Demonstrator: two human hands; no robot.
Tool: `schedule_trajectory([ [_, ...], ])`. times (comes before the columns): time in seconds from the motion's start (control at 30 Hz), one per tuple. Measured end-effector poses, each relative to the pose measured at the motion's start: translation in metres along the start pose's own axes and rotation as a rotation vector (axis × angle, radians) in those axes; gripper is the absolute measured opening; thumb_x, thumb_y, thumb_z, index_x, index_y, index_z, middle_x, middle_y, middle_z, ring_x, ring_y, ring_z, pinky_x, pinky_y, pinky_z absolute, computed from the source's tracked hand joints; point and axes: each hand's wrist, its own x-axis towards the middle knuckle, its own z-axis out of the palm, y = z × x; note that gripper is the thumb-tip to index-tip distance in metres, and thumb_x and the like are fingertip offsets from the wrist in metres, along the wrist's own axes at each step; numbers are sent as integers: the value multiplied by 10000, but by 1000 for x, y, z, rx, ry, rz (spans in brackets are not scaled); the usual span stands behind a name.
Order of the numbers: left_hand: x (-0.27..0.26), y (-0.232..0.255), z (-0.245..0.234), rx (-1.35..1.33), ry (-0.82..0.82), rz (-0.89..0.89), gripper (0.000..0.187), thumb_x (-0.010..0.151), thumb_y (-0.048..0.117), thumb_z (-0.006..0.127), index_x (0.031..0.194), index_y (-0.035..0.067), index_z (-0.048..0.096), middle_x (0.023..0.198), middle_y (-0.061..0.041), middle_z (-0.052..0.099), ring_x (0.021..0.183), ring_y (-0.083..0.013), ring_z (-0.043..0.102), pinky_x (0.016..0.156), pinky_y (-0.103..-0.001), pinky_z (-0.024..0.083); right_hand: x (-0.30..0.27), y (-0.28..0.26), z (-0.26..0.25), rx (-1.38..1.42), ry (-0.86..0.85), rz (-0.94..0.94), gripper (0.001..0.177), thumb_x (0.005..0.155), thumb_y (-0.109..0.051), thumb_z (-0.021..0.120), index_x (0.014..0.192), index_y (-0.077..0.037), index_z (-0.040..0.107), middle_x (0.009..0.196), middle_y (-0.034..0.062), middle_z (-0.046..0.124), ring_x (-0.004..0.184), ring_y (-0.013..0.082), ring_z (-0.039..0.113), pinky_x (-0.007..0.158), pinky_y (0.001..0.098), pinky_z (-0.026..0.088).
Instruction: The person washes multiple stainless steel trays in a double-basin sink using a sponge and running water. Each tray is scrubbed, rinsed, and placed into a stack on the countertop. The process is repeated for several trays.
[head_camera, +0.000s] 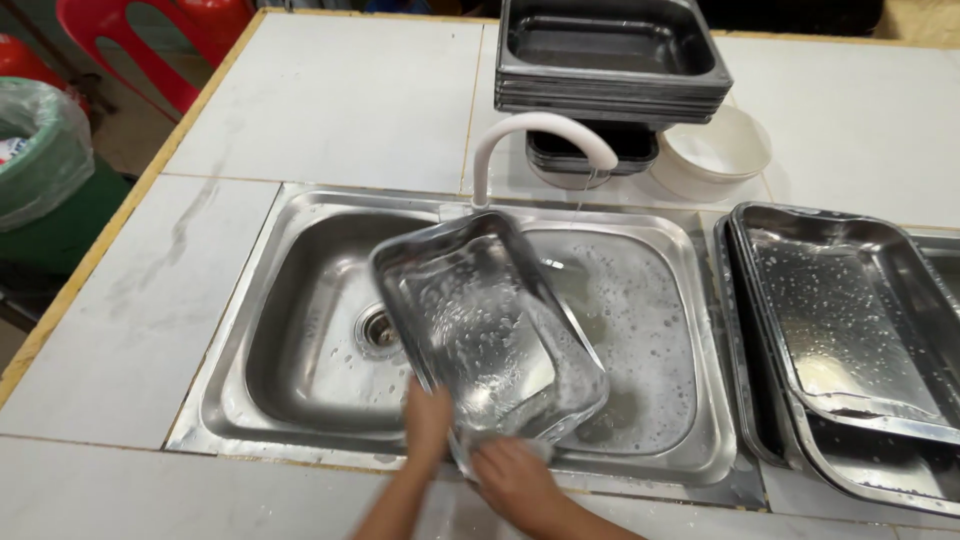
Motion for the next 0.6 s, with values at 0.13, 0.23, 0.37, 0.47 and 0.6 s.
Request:
schedule_trajectory([
  [0.13, -56, -20, -9, -22, -16, 41, 545, 815, 78, 549, 1354, 0, 560, 1147, -287, 705, 1108, -429, 673, 972, -448, 499, 9, -3, -1, 47, 55, -100, 344, 768, -101, 729, 1088, -13, 638, 1140, 147, 648, 1068, 349, 627, 925, 449, 509],
  [0.23, -55, -6, -25, -29, -35, 73, 514, 823, 74, 545, 1325, -27, 590, 1140, -280, 715, 1092, -409, 693, 963, -427, 510, -9, 28, -10, 22, -4, -24, 322, 783, -82, 671, 1103, -54, 652, 1092, 115, 660, 1091, 337, 646, 960, 453, 516],
  [0.37, -63, 23, -35, -125, -71, 72, 472, 866, 112, 558, 1306, -59, 586, 1122, -261, 734, 1067, -377, 726, 947, -401, 514, -49, 65, -41, -51, -90, 276, 425, 766, 4, 598, 1179, -59, 675, 1093, 133, 684, 1050, 338, 650, 868, 429, 524],
  [0.47, -72, 35, -27, -206, -77, -99, 436, 932, 199, 576, 1294, -42, 597, 1087, -239, 746, 1004, -373, 720, 917, -408, 504, -50, 58, -40, -79, -21, 251, 491, 718, 24, 583, 1188, -76, 684, 1118, 129, 698, 1067, 341, 654, 901, 443, 519],
  [0.6, -79, 16, -12, -177, -59, -45, 432, 934, 213, 600, 1282, -42, 610, 1103, -246, 727, 1007, -345, 692, 926, -405, 491, -10, 5, -9, 55, 52, 150, 396, 738, -52, 656, 1134, -47, 671, 1136, 151, 685, 1095, 361, 641, 956, 472, 505],
])
